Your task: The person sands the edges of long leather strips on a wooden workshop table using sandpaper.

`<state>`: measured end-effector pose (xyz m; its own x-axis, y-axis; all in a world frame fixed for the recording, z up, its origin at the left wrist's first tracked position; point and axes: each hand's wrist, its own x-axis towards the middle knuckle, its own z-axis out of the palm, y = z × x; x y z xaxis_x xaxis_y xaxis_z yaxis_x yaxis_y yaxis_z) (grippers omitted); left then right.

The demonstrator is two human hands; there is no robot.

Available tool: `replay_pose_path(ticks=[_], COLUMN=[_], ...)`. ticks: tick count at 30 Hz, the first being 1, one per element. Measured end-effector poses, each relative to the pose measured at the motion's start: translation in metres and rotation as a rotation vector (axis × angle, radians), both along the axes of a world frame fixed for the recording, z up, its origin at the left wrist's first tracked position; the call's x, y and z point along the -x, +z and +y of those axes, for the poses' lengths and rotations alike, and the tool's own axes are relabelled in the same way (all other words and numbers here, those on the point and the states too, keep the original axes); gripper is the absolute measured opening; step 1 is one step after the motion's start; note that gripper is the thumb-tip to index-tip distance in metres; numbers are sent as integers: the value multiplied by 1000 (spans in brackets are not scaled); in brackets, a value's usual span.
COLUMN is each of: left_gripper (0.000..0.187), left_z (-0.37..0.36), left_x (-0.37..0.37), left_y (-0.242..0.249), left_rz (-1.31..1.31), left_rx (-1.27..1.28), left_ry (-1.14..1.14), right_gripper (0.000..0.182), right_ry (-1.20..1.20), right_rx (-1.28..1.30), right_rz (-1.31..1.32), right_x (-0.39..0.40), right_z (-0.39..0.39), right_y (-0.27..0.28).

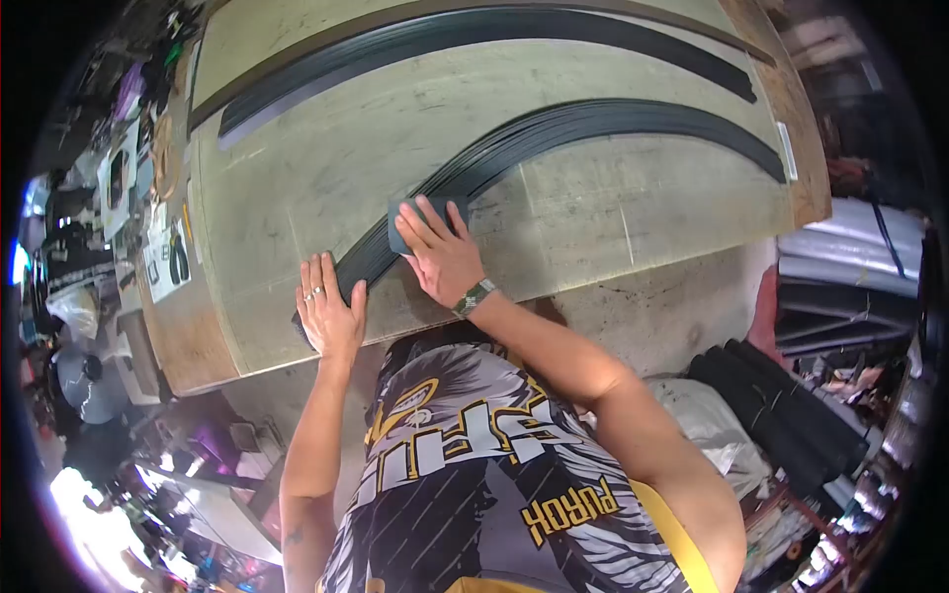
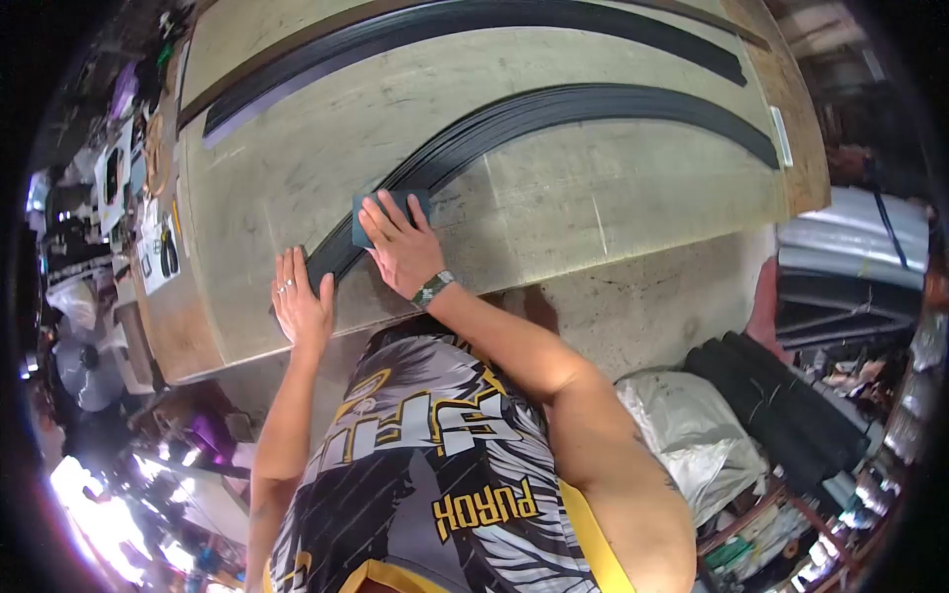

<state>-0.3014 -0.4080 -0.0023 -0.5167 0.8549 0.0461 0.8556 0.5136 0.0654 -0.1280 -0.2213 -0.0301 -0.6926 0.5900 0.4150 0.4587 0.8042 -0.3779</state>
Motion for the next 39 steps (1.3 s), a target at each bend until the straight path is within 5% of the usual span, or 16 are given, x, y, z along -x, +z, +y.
replay_pose_path(ticks=[2,4,7,8,9,11,12,14,15,19,21,28,39], left_gripper=[76,70,65,65,65,62,59,58,79,72,68,55,35], left_z=[4,2,3,1,-1,7,16,29,30,37,53,96,100], left_x=[5,3,3,9,18,26,28,20,8,-31,-52,-98,-144], left_y=[3,5,13,16,19,43,83,185,238,360,382,400,421], left_rz=[-14,-34,-66,-148,-232,-549,-784,-927,-993,-1060,-1086,-1106,-1118], left_rx=[-22,-36,10,-3,-19,-112,-187,-467,-573,-716,-702,-654,-715], left_ry=[-30,-30,-16,-5,6,130,242,-97,-266,-1046,-1196,-1291,-1249], right_gripper=[48,40,28,35,43,48,52,60,64,70,72,85,107], right_ry=[69,-210,-497,-702,-835,-840,-820,-690,-593,-124,337,879,792], right_rx=[-57,-209,-302,65,204,382,632,1028,1170,1472,1635,1635,1939], right_rz=[-20,-134,-221,-64,-273,338,650,1152,1348,1684,1916,1968,1793], right_x=[-22,-70,-201,-227,-258,-296,-312,-334,-339,-317,-308,-264,-249], right_z=[33,128,282,298,312,294,281,248,231,182,175,179,209], right_y=[4,22,-25,-2,23,54,64,75,77,86,78,98,115])
